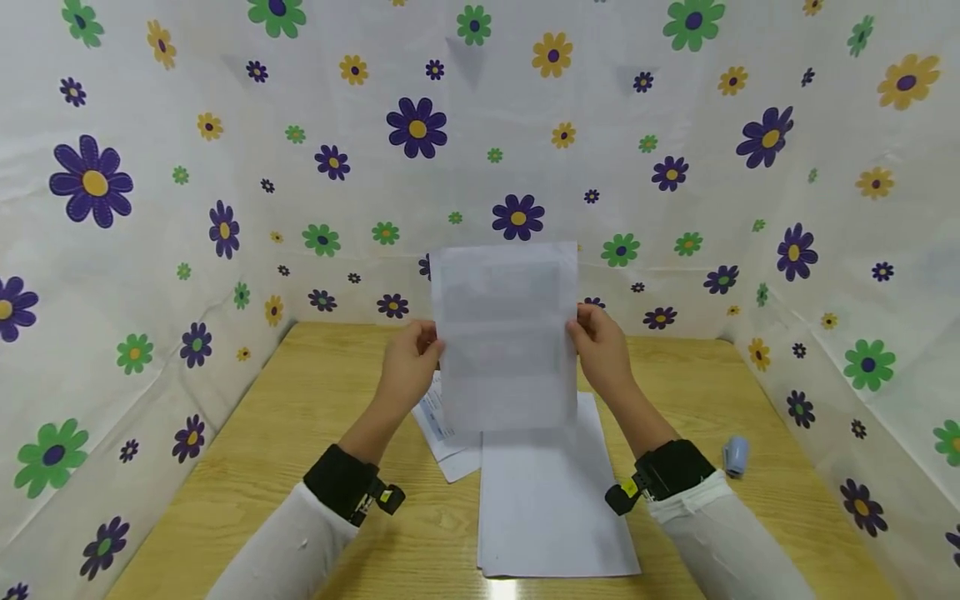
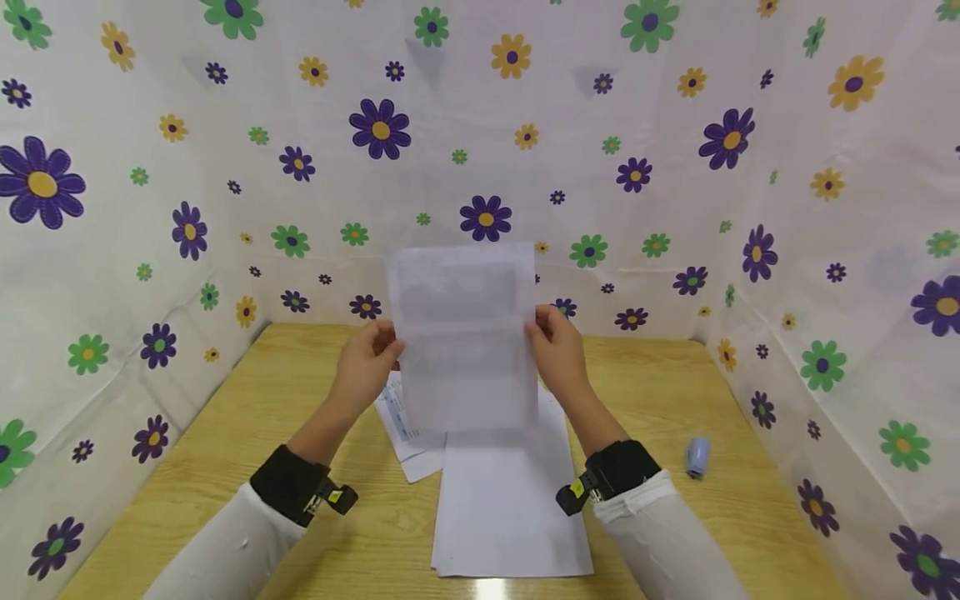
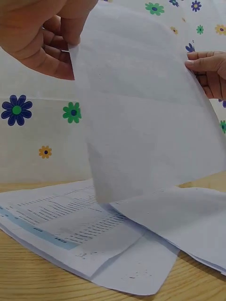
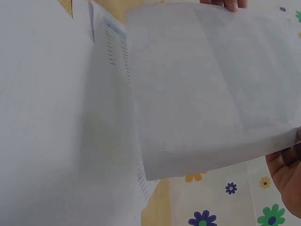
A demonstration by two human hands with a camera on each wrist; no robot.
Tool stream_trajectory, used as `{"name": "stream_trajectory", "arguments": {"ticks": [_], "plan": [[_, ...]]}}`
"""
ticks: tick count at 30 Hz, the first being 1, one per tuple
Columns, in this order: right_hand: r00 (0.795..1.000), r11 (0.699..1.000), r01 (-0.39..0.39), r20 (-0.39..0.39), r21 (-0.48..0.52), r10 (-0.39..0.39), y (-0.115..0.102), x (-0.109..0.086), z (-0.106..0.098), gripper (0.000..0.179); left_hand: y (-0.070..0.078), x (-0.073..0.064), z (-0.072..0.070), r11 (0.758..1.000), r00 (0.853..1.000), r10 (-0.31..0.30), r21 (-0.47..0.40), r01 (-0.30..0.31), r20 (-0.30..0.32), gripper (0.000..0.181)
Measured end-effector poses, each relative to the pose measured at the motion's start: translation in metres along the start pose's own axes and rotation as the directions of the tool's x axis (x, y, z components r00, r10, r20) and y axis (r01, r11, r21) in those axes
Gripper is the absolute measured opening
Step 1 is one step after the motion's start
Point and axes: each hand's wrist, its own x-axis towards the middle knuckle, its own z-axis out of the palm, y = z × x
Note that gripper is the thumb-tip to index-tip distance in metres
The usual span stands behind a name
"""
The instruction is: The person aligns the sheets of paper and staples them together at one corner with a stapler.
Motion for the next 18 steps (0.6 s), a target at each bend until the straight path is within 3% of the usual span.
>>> {"name": "stream_trajectory", "arguments": {"ticks": [6, 12, 18], "plan": [[0.992, 0.993, -0.117, 0.035, -0.034, 0.118, 0.001, -0.010, -0.017, 0.028, 0.008, -0.005, 0.008, 0.993, 0.991, -0.097, -0.059, 0.102, 0.091, 0.024], [0.962, 0.964, -0.256, 0.076, -0.066, 0.261, 0.004, -0.016, -0.027, 0.033, 0.009, -0.010, 0.014, 0.979, 0.976, -0.148, -0.116, 0.168, 0.162, 0.024], [0.930, 0.939, -0.335, 0.131, -0.077, 0.342, 0.012, -0.022, -0.035, 0.037, 0.007, -0.020, 0.022, 0.956, 0.943, -0.220, -0.138, 0.259, 0.248, 0.024]]}}
